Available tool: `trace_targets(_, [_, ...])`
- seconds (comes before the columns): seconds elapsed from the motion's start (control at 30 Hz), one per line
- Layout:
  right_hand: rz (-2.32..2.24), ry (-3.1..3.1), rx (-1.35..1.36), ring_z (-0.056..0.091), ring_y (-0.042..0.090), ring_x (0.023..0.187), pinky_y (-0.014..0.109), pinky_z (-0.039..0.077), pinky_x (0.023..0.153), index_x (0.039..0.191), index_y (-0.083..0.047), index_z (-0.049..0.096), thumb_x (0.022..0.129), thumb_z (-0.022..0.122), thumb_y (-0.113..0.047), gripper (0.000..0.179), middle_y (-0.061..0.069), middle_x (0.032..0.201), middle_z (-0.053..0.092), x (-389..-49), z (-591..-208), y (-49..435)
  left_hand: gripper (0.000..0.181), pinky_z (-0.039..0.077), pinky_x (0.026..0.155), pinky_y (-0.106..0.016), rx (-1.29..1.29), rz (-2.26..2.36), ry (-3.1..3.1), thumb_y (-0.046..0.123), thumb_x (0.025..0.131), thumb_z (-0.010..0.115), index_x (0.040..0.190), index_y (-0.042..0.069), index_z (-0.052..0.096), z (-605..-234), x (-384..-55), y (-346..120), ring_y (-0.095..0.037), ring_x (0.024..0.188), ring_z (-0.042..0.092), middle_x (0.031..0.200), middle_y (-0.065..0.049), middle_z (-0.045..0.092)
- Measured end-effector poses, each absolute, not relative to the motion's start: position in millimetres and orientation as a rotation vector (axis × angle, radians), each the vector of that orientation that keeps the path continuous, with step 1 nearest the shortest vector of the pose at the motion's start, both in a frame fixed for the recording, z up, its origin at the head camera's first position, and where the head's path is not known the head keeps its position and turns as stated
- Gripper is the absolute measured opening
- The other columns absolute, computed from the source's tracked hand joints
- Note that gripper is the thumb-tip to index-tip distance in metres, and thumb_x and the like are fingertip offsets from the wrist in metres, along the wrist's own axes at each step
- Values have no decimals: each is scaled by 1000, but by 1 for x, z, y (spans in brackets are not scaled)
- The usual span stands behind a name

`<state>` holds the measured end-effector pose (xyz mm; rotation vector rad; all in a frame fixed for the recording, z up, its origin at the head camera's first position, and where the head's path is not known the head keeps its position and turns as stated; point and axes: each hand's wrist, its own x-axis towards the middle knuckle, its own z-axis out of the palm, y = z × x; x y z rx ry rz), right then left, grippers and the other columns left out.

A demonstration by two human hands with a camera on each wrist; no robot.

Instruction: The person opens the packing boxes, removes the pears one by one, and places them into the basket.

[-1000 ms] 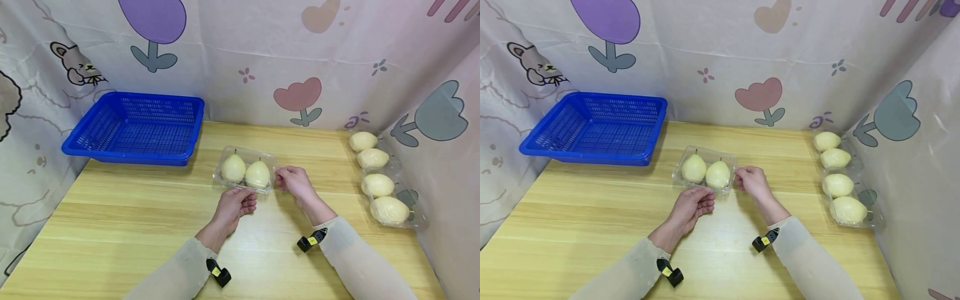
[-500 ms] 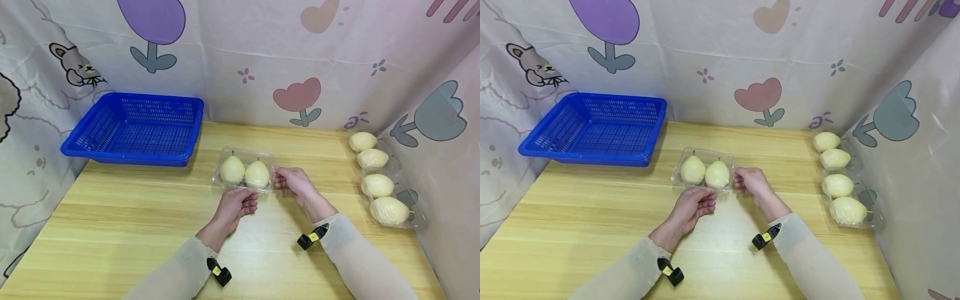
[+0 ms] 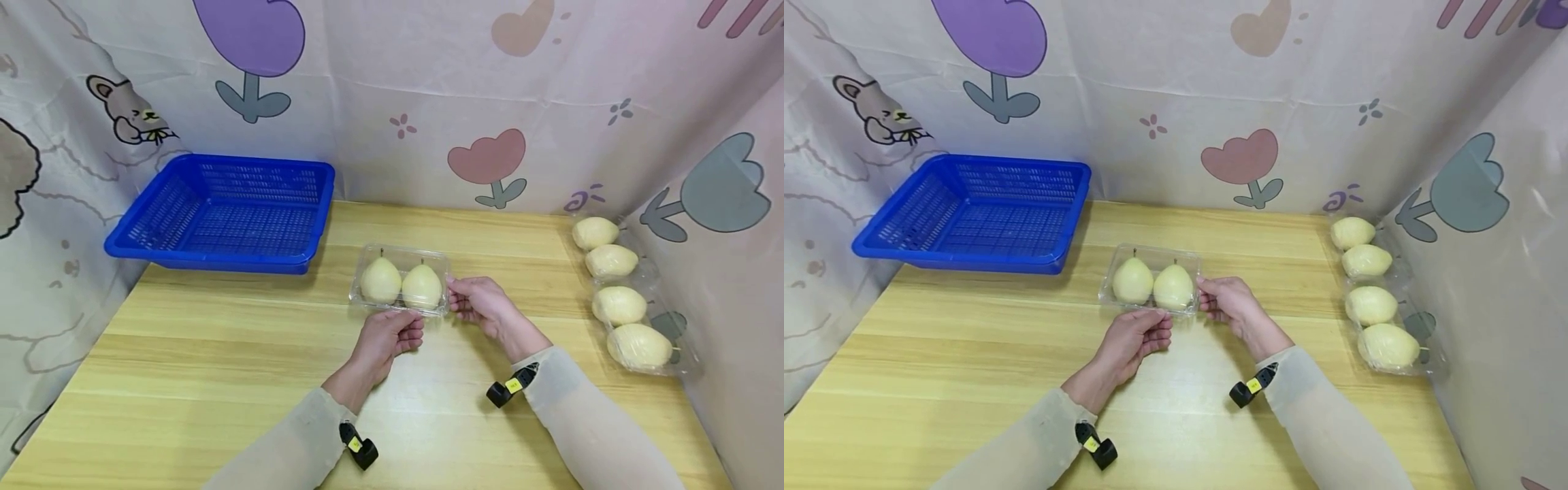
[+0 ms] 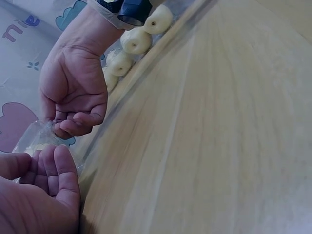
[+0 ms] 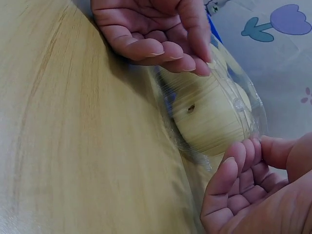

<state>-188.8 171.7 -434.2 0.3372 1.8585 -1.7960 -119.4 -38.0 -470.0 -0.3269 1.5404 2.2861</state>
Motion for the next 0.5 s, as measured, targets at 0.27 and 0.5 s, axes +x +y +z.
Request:
trace_targets(0.27, [-1798,1836,280,61,10,72,21,51,62,90,-10,69,108,60,-24,25,-2,79,66,-189,-435,175,32,62,73,-23,-310,2259,1546,14,105,64,119,-14,69,-472,-121,-39,-10,75,70,92,-6,75])
trace_targets(0.5, [-1788,1834,274,61,11,73,21,50,62,92,-10,69,109,59,-24,24,-3,79,66,-188,-434,174,32,64,76,-24,-299,2231,1459,16,107,62,122,-11,67,-471,-124,-44,-11,79,71,94,-5,75])
